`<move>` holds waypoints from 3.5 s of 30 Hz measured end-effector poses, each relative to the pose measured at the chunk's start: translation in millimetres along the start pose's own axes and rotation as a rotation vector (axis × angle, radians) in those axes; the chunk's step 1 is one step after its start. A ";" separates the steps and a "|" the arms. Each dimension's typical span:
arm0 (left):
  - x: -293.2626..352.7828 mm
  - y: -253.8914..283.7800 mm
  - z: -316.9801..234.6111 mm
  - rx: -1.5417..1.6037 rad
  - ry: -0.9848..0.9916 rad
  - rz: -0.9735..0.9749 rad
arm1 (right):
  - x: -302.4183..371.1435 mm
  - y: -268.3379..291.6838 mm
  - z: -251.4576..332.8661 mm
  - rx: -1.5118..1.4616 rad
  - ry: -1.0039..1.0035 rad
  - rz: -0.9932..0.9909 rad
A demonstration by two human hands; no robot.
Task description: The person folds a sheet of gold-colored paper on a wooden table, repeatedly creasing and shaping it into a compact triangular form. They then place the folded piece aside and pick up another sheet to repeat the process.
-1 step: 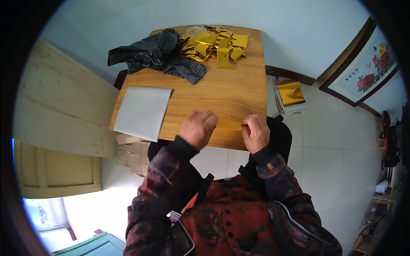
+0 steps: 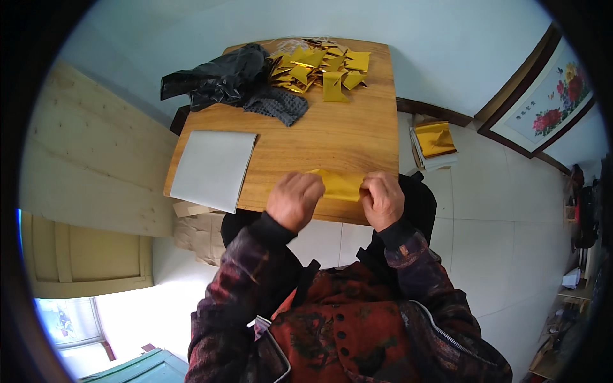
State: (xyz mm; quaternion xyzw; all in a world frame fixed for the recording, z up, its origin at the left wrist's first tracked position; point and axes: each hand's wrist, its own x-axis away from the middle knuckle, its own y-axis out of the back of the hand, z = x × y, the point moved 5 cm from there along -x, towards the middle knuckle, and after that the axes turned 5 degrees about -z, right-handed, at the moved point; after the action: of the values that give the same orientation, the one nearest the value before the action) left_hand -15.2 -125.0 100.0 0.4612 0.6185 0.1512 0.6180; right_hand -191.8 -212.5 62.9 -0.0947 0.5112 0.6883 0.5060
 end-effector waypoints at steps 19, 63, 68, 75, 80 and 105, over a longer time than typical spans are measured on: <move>55.6 -31.0 4.2 0.050 0.232 0.201 | 37.3 -19.3 -4.4 -0.192 0.019 0.519; 14.8 -63.5 46.8 0.239 0.637 0.403 | 29.4 -22.0 -2.0 -0.116 -0.104 0.463; 11.7 -61.3 45.7 0.233 0.615 0.370 | 28.8 -22.5 -2.1 -0.113 -0.112 0.475; 11.4 -61.4 46.3 0.242 0.626 0.379 | 28.6 -23.1 -1.8 -0.094 -0.111 0.465; 13.6 -63.2 47.9 0.276 0.677 0.419 | 28.6 -23.2 -1.3 -0.073 -0.113 0.469; 9.1 -63.3 51.7 0.294 0.658 0.409 | 30.6 -29.1 -0.3 -0.017 -0.116 0.528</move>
State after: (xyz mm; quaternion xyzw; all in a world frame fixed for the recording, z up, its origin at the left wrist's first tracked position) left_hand 9.0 -171.4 36.5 0.5851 0.6936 0.3203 0.2721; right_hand -183.2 -195.4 25.2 0.0772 0.4824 0.8051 0.3365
